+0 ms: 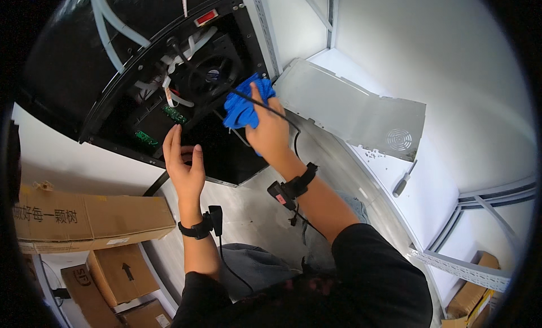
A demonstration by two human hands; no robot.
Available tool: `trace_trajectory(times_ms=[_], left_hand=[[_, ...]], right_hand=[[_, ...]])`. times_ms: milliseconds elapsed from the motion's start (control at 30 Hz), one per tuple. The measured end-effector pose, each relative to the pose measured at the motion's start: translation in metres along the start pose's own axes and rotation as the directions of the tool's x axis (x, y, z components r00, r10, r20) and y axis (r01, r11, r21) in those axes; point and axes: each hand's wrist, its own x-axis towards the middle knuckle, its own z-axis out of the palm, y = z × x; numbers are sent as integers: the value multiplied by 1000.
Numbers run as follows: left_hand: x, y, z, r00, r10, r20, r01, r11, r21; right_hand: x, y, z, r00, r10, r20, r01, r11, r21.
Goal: The person wipes the interior of an open electronic device with a blue cloth, then places a metal backplate over the opening. They align the plate and use a screwdriver to fasten screws into the device's frame, securing the backplate in place.
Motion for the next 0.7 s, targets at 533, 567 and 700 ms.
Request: trace_trajectory(times_ms=[533,567,700], left_hand=[[5,30,45,999,-46,-11,47,991,123],[6,32,47,998,-54,-16,55,992,118],[8,31,49,998,-54,-22,57,987,152]], right_hand=[[16,-1,-16,977,138,163,-145,989,35],[16,0,-17,975,139,173,-150,988,49],[16,-4,-18,963,106,247,-142,981,130]])
